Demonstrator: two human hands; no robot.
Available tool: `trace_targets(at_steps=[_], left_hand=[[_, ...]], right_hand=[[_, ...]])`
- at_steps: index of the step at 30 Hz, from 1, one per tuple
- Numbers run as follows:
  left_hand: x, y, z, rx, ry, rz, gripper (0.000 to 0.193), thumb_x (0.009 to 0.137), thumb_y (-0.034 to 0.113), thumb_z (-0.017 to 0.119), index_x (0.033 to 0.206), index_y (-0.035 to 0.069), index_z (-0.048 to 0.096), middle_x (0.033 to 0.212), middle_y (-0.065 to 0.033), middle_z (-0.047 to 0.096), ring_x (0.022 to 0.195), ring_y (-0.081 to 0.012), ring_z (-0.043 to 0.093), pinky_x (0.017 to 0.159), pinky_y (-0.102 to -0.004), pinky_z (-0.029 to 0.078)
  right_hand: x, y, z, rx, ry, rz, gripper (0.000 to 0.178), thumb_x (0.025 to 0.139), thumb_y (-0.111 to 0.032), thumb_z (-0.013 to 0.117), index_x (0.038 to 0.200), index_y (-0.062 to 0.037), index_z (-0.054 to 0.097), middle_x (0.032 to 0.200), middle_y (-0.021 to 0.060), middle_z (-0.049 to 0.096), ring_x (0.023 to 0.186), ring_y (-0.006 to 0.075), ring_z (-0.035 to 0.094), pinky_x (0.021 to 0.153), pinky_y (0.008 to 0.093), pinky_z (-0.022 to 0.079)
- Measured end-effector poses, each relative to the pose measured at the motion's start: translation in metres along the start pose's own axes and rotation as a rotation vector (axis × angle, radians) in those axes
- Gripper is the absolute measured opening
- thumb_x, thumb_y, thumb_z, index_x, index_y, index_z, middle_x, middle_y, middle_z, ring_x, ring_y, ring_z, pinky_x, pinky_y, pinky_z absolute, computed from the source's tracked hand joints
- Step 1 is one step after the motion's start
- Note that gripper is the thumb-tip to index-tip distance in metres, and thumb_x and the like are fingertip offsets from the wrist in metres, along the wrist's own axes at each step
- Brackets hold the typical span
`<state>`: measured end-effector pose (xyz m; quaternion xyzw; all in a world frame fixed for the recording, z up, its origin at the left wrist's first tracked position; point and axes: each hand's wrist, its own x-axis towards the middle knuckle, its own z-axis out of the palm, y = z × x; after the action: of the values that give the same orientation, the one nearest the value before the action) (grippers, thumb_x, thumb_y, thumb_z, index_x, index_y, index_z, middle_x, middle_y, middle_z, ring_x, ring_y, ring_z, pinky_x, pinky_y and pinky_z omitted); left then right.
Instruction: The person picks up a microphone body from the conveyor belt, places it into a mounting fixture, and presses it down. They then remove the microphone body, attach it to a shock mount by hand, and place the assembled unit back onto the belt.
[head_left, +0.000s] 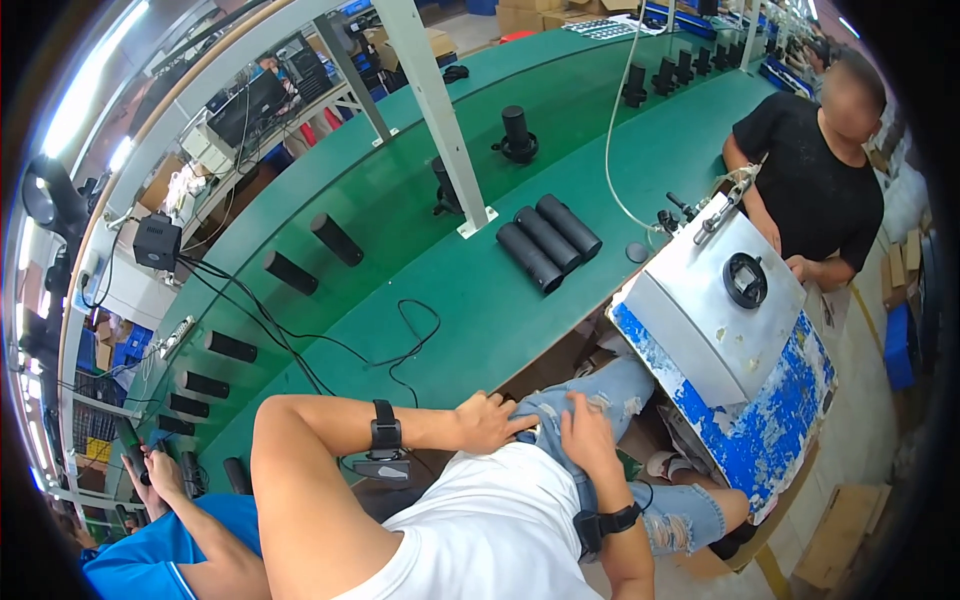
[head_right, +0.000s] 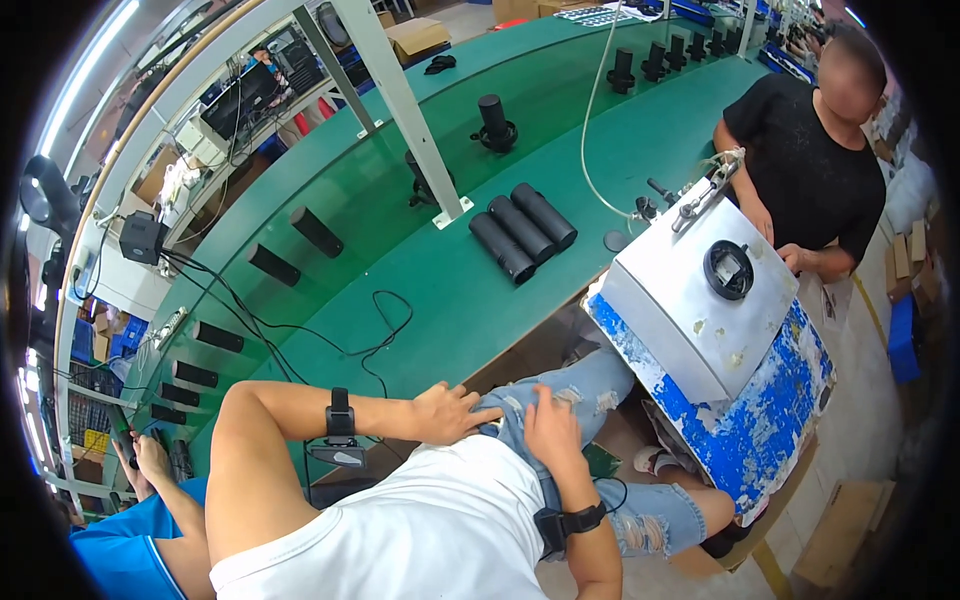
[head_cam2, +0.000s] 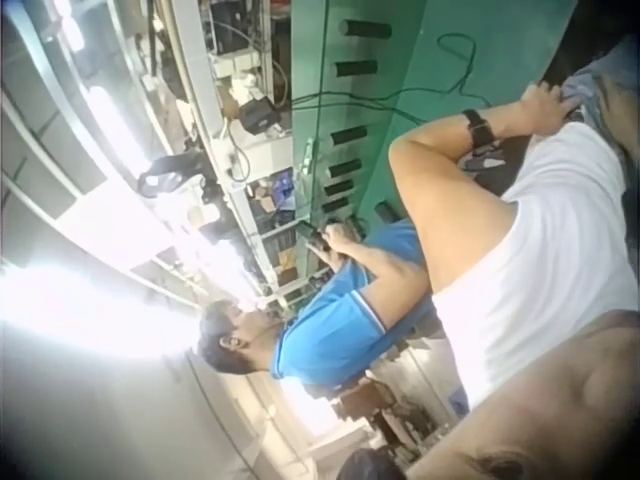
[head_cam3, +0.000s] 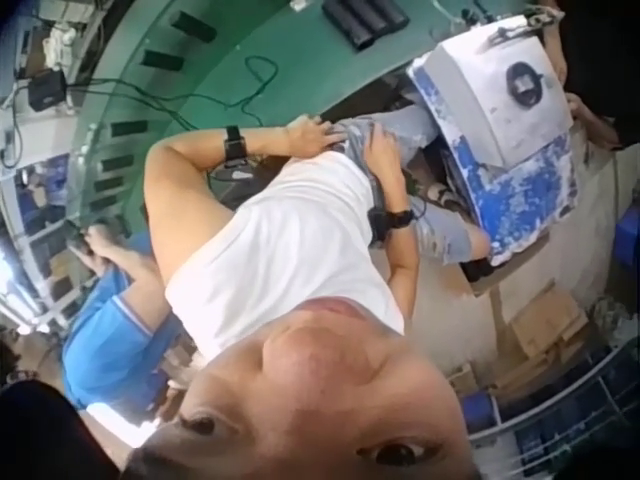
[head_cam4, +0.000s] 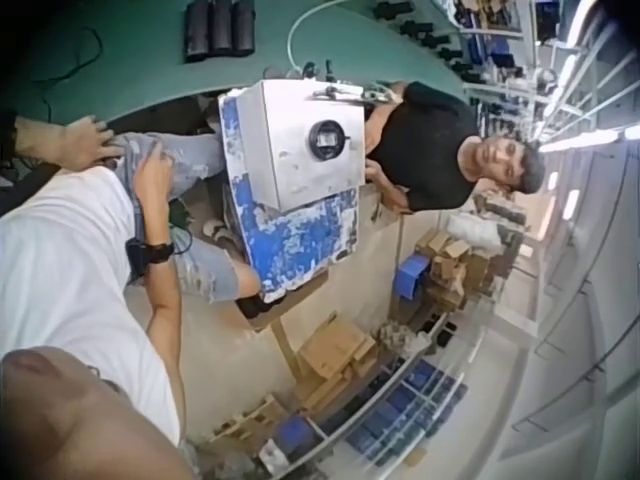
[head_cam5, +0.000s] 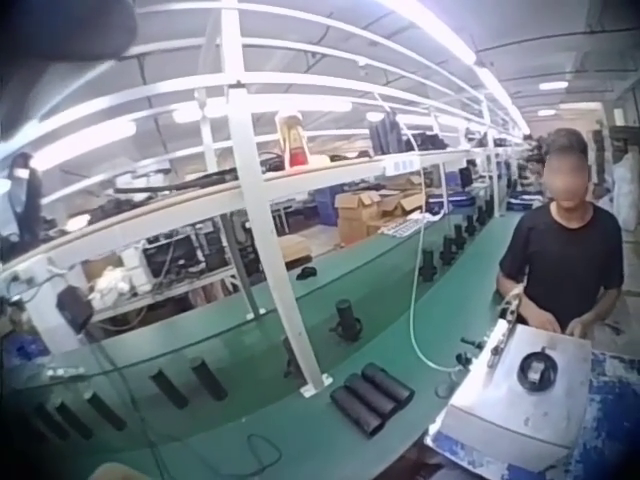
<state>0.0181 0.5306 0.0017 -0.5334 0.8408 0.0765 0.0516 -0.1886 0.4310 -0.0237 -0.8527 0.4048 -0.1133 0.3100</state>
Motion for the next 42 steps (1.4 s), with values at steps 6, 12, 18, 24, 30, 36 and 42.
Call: trace_targets(at_steps=[6, 12, 18, 24, 30, 36, 42], left_hand=[[0.006, -0.008, -0.004, -0.04, -0.154, 0.049, 0.051, 0.092, 0.047, 0.047, 0.137, 0.023, 0.043, 0.101, -0.0126, 0.06, 0.083, -0.0294, 0.061, 0.072, -0.0429, 0.045], [0.032, 0.02, -0.003, -0.022, -0.25, -0.094, 0.047, 0.09, 0.053, 0.045, 0.106, 0.012, 0.061, 0.087, -0.0178, 0.062, 0.076, -0.0296, 0.062, 0.075, -0.0444, 0.042], [0.034, 0.025, -0.016, 0.01, -0.318, -0.231, 0.051, 0.09, 0.05, 0.048, 0.101, 0.003, 0.061, 0.096, -0.0202, 0.06, 0.091, -0.0309, 0.062, 0.085, -0.0478, 0.039], [0.046, 0.002, -0.009, -0.367, -0.519, -0.346, 0.066, 0.084, 0.055, 0.052, 0.109, -0.005, 0.058, 0.111, -0.0252, 0.055, 0.11, -0.0392, 0.052, 0.091, -0.0503, 0.041], [0.037, -0.004, 0.007, -0.685, -0.564, -0.394, 0.067, 0.08, 0.052, 0.055, 0.112, -0.008, 0.058, 0.117, -0.03, 0.053, 0.111, -0.0409, 0.052, 0.093, -0.0442, 0.044], [0.009, 0.002, -0.07, -1.196, -0.492, -0.69, 0.049, 0.084, 0.04, 0.056, 0.098, -0.005, 0.067, 0.096, -0.0218, 0.065, 0.094, -0.0334, 0.06, 0.083, -0.0399, 0.045], [0.024, -0.013, -0.033, -0.775, -0.465, -0.409, 0.051, 0.084, 0.044, 0.062, 0.082, -0.006, 0.068, 0.077, -0.0142, 0.065, 0.064, -0.0259, 0.058, 0.061, -0.0425, 0.045]], right_hand=[[0.007, 0.023, 0.003, 0.333, -0.215, -0.024, 0.027, 0.091, -0.02, 0.051, 0.11, -0.0034, 0.058, 0.079, 0.0222, 0.064, 0.078, 0.0401, 0.062, 0.072, 0.0456, 0.049], [0.005, 0.04, 0.008, 0.532, -0.201, 0.017, 0.027, 0.094, -0.018, 0.051, 0.112, -0.001, 0.06, 0.084, 0.0135, 0.065, 0.076, 0.0188, 0.059, 0.072, 0.0324, 0.046], [0.006, 0.024, -0.001, 0.585, -0.132, -0.032, 0.026, 0.095, -0.019, 0.048, 0.11, -0.0015, 0.06, 0.094, 0.0183, 0.066, 0.085, 0.0317, 0.063, 0.076, 0.0364, 0.047], [0.003, 0.023, 0.001, 0.648, -0.105, 0.045, 0.025, 0.094, -0.017, 0.049, 0.111, -0.0048, 0.061, 0.08, 0.0139, 0.065, 0.07, 0.0225, 0.06, 0.066, 0.0343, 0.045], [-0.007, 0.027, 0.004, 0.686, -0.089, 0.025, 0.025, 0.093, -0.019, 0.051, 0.111, -0.0054, 0.061, 0.074, 0.0126, 0.062, 0.061, 0.0201, 0.055, 0.061, 0.0328, 0.043], [-0.011, 0.025, -0.002, 0.712, -0.24, 0.152, 0.024, 0.092, -0.017, 0.052, 0.113, -0.0071, 0.061, 0.084, 0.01, 0.063, 0.065, 0.0169, 0.052, 0.063, 0.0302, 0.042], [-0.016, 0.014, 0.007, 0.391, 0.093, 0.013, 0.027, 0.09, -0.021, 0.055, 0.113, -0.0079, 0.06, 0.089, 0.0182, 0.066, 0.078, 0.0375, 0.062, 0.071, 0.0408, 0.048]])
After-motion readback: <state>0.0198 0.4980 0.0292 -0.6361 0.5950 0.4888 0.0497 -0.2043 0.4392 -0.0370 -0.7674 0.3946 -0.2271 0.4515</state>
